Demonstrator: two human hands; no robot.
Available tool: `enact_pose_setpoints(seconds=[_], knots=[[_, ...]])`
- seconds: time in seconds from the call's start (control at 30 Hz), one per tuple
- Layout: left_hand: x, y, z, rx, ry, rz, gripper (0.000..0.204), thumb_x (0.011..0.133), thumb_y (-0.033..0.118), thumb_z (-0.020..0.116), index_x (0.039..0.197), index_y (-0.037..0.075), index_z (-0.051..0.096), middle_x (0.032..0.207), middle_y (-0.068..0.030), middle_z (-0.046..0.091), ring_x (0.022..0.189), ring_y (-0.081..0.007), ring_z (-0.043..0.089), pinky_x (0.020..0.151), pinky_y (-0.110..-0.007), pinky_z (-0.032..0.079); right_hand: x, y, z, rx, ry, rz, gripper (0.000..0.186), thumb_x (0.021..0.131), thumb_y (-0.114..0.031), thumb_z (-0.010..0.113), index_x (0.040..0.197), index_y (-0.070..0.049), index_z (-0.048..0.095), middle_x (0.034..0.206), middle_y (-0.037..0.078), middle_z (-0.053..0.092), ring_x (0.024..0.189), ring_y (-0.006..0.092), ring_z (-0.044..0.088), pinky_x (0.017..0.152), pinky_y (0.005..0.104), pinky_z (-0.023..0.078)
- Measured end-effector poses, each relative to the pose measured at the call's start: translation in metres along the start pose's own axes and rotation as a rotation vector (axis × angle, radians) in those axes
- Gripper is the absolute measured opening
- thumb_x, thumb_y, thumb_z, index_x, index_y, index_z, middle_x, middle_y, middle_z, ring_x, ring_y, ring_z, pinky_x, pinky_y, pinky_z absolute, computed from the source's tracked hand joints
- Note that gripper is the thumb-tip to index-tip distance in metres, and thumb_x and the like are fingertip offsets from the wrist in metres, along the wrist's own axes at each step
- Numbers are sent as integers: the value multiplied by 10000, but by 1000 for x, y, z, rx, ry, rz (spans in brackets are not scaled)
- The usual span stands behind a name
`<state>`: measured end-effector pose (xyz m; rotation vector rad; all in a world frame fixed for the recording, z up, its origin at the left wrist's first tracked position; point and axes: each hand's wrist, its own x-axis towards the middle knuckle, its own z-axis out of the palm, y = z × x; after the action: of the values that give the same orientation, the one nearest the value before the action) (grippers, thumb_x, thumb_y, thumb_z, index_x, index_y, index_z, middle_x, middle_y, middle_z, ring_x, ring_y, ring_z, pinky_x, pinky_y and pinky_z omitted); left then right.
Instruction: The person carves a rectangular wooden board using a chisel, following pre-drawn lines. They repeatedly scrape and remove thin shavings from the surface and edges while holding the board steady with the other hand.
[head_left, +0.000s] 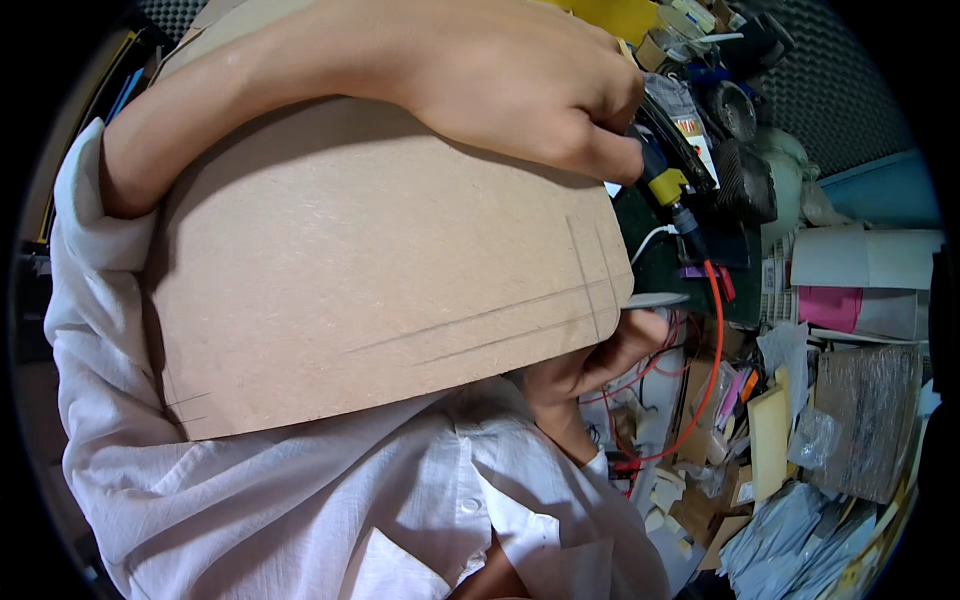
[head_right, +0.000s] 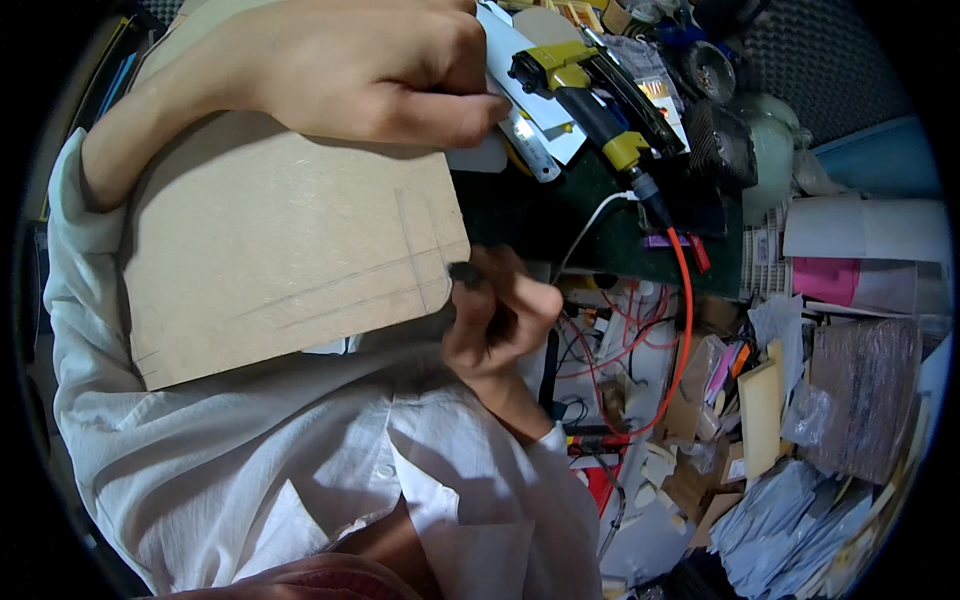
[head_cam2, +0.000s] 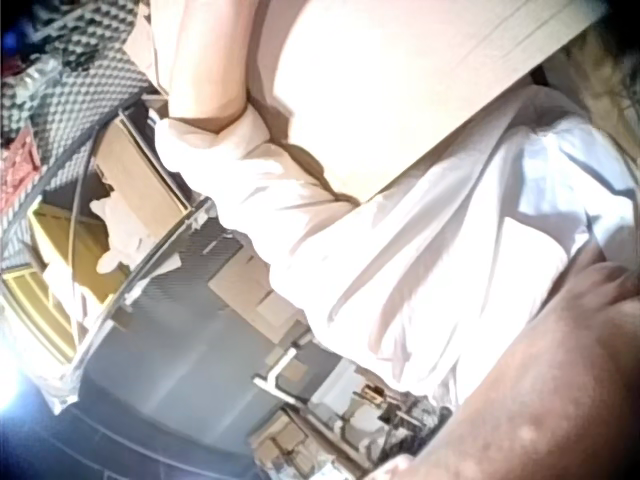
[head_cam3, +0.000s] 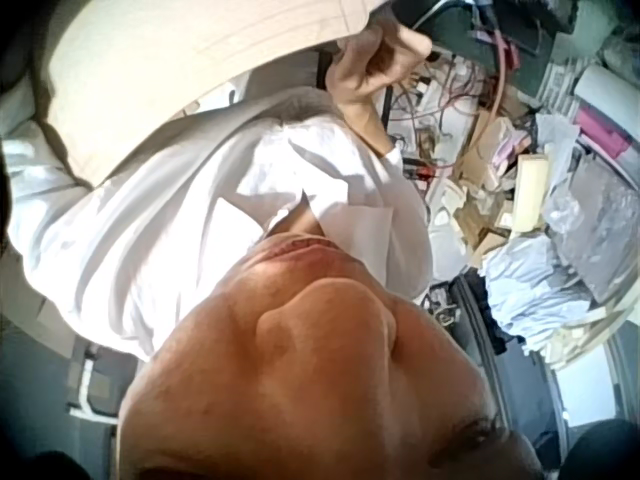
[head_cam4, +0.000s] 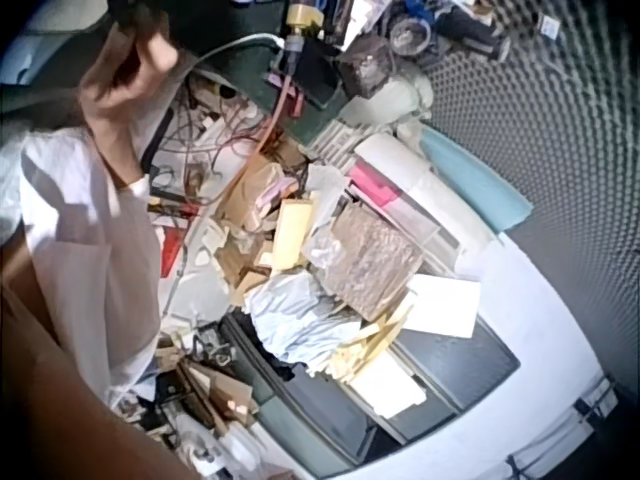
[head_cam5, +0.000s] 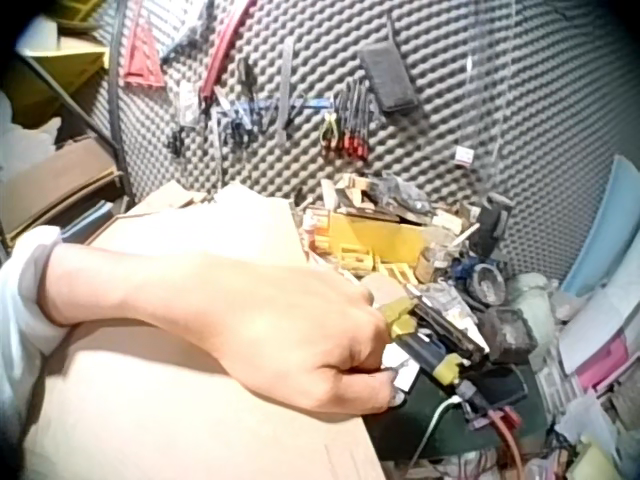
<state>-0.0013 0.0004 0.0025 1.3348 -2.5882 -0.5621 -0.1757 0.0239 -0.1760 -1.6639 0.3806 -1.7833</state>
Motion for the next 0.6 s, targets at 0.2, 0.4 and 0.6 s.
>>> enact_pose_setpoints(seconds=[0.2, 0.4, 0.6], knots=[[-2, 0, 5, 59, 42, -1, 396, 861, 240, 443, 596, -40, 532, 595, -231, 544, 597, -420, 519, 576, -460, 422, -5, 6, -7, -96, -112, -13, 176, 914, -115, 490, 983, 35, 428, 696, 108, 546, 499, 99, 445, 465, 202, 324], [0, -4, -2, -55, -25, -6, 402, 866, 242, 443, 593, -39, 533, 581, -234, 535, 578, -418, 510, 565, -459, 419, -11, 4, -16, 397, -68, 337, 205, 952, -200, 455, 910, -30, 350, 555, 41, 402, 429, 65, 327, 401, 208, 263], [5, -5, -6, -102, -92, 1, 406, 870, 243, 437, 590, -36, 529, 561, -226, 526, 561, -413, 505, 552, -451, 416, -3, 4, -18, 470, -167, 368, 203, 927, -162, 502, 932, 0, 380, 628, 66, 481, 467, 52, 381, 426, 191, 284]])
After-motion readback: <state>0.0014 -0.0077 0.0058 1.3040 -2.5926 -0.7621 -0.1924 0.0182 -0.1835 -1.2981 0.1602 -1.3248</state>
